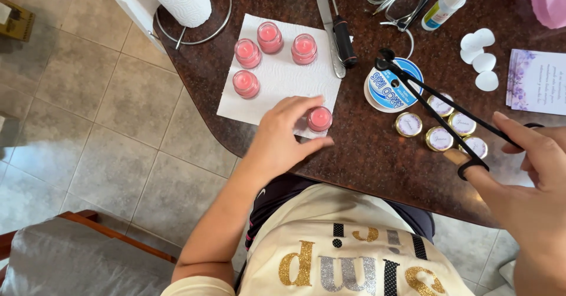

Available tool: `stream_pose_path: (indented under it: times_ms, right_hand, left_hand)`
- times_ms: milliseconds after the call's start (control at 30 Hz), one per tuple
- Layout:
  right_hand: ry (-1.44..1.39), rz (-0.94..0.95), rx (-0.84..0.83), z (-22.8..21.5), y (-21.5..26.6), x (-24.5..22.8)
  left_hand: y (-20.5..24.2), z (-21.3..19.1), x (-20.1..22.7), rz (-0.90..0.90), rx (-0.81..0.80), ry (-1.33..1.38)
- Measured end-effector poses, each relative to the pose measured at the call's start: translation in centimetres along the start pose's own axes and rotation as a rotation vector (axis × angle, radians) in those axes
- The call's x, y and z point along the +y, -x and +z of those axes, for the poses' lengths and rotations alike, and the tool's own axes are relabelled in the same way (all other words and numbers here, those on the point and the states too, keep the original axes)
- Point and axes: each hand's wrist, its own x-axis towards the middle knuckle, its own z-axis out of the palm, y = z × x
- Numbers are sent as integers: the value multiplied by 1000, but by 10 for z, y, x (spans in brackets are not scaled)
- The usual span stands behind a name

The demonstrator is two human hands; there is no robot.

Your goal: Trimming wicks and organizing small candle jars on a production table.

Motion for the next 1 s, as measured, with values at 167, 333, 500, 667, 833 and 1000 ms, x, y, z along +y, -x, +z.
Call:
stream_pose_path:
  times_ms: [167, 333, 500, 667, 833, 1000]
  right_hand:
    - [-41, 84, -12, 8, 4, 11]
    - [-159, 22, -2, 10, 5, 11]
    - [-132, 292, -21, 3, 11, -2]
    - [-95, 375, -74, 4, 18, 41]
    - [-111, 371, -84, 8, 15, 39]
    - [-101, 418, -152, -2, 13, 27]
  left_hand:
    - [-4, -20, 7, 104, 133, -95]
    - [-38, -23, -11, 106, 165, -528]
    - [-23, -31, -4, 90, 326, -628]
    - [10, -53, -48, 1, 570, -520]
    - [8, -41, -68, -18, 570, -448]
    - [9, -52, 7, -6, 309, -85]
